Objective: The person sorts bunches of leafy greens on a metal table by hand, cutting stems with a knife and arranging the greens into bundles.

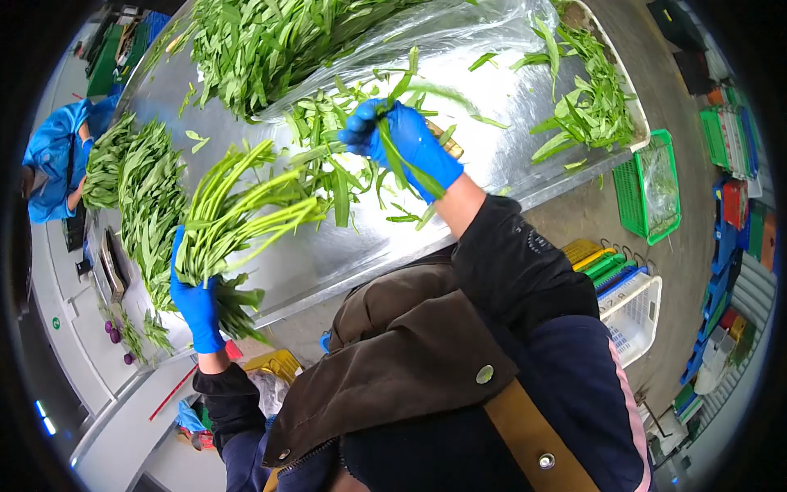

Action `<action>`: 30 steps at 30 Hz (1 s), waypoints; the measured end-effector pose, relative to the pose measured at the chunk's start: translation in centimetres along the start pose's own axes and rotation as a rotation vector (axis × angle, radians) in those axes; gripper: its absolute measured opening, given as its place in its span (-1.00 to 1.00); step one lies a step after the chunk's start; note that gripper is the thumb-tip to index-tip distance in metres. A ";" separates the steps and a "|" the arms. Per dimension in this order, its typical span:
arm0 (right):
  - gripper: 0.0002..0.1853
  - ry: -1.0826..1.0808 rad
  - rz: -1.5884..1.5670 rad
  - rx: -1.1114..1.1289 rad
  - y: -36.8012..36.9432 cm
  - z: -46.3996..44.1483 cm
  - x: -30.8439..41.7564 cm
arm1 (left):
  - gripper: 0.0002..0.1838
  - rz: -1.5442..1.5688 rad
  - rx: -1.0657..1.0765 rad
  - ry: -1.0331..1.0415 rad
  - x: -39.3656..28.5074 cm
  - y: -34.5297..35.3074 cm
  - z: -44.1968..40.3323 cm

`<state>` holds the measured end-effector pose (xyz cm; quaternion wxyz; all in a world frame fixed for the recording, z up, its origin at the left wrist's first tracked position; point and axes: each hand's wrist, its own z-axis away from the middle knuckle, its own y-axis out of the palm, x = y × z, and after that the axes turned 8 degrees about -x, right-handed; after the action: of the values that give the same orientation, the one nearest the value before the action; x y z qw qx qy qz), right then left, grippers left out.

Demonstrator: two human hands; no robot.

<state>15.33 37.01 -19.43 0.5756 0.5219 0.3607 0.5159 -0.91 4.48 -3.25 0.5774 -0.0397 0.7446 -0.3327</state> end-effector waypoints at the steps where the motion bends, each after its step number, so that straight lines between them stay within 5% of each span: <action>1: -0.72 -0.026 0.448 -0.192 0.9 -0.6 0.4 | -0.27 0.033 0.043 -0.180 0.4 -1.3 -0.2; 2: -0.71 -0.055 0.897 -0.379 2.0 -1.1 0.5 | -0.29 0.068 0.084 -0.360 0.6 -2.4 -0.3; 4: -0.57 -0.877 2.258 -0.430 2.9 -0.3 -2.4 | -0.45 0.138 0.068 -0.526 -0.6 -2.3 -0.3; 6: -0.42 -0.956 2.216 -0.111 3.6 0.1 -4.6 | -0.55 0.238 0.123 -0.808 -1.4 -3.4 -0.2; 10: -0.41 -0.373 2.075 0.407 -2.5 -0.5 -4.1 | -0.61 0.419 0.150 -0.947 -1.2 -3.3 1.2; 11: -0.41 -0.357 1.749 0.116 -3.8 -1.5 -2.9 | -0.59 0.419 0.164 -0.979 -1.0 -3.3 1.5; 12: -0.41 -0.307 1.773 -0.168 -3.1 -2.3 -1.1 | -0.54 0.434 0.174 -0.998 -1.4 -3.1 1.9; 13: -0.42 -0.579 2.194 -0.145 -3.1 -2.5 1.2 | -0.52 0.458 0.187 -1.009 -1.2 -3.0 2.3; 14: -0.42 -0.381 2.402 -0.330 0.9 -1.8 2.3 | -0.50 0.480 0.204 -1.022 -1.0 -3.0 2.6; 16: -0.50 -0.871 2.248 -0.231 2.3 -1.8 2.4 | -0.49 0.509 0.182 -1.017 -0.7 -2.5 3.1; 17: -0.50 -0.870 2.251 -0.226 4.3 -1.7 2.4 | -0.47 0.531 0.158 -1.011 -0.7 -2.3 3.4; 19: -0.61 -0.001 1.376 -0.451 8.1 -0.9 1.2 | -0.46 0.518 0.112 -1.032 -0.7 -2.1 3.5; 22: -0.59 -0.137 1.356 -0.269 11.6 1.2 -3.3 | -0.50 0.524 0.110 -1.047 -0.6 -1.9 3.7; 24: -0.38 0.052 1.511 -0.227 13.0 1.3 -5.4 | -0.53 0.516 0.096 -1.046 -0.7 -1.8 3.8; 27: -0.33 0.026 1.710 -0.151 12.0 1.0 -8.1 | -0.59 0.609 0.104 -1.039 -1.3 -1.0 3.8; 29: -0.52 -0.286 2.022 0.069 11.6 0.9 -8.5 | -0.62 0.572 0.096 -1.033 -3.0 -0.2 4.1; 30: -0.64 -0.508 1.560 0.219 8.1 -0.8 -7.9 | -0.65 0.539 0.081 -1.026 -3.5 0.0 4.3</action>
<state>11.18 28.86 -12.71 0.0624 0.7761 -0.1979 0.5955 4.06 4.09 -0.86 0.9297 0.0173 0.3401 -0.1405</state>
